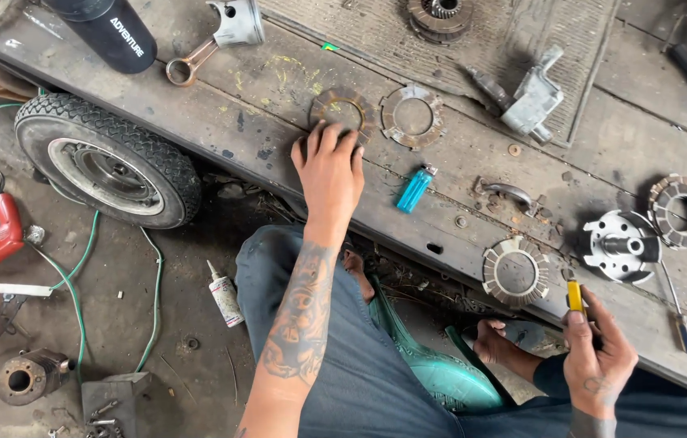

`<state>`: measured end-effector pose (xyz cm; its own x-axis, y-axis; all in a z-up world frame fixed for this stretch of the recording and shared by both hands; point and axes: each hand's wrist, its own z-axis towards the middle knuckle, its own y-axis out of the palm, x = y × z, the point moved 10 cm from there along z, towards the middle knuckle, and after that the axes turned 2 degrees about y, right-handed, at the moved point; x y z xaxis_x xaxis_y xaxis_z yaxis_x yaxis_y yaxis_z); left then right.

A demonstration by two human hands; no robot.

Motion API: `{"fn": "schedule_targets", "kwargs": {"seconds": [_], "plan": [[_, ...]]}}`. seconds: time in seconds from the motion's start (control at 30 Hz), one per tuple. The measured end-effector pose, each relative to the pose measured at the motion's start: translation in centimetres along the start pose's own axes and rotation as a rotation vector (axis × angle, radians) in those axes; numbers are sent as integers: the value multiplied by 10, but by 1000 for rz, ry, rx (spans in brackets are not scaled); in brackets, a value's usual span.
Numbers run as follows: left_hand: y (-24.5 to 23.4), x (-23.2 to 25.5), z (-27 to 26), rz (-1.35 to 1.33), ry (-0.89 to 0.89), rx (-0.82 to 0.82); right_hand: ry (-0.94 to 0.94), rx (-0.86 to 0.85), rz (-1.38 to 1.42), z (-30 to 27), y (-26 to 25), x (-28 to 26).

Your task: The person scrapes the surface of circular clutch friction plates using a yellow utility knife. They hold each plate on a wooden workbench and scrape the friction material, then flip the plate to scrape the other side. The person handles multiple plates one at a time.

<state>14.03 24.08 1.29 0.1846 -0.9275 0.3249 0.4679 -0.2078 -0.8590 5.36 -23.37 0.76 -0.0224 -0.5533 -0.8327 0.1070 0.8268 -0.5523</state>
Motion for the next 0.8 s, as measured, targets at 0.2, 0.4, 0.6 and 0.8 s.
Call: {"fn": "schedule_targets", "kwargs": {"seconds": [0.2,0.4,0.6,0.8], "plan": [[-15,4,2,-82,78,76,-76,33,119,12,11,15],[-3,15,3,-131,155,-139,-58,40,208,19,8,29],[3,4,5,-139,123,-118,4,52,245,22,12,22],[-12,0,8,-128,110,-7,11,53,249,21,11,22]]}}
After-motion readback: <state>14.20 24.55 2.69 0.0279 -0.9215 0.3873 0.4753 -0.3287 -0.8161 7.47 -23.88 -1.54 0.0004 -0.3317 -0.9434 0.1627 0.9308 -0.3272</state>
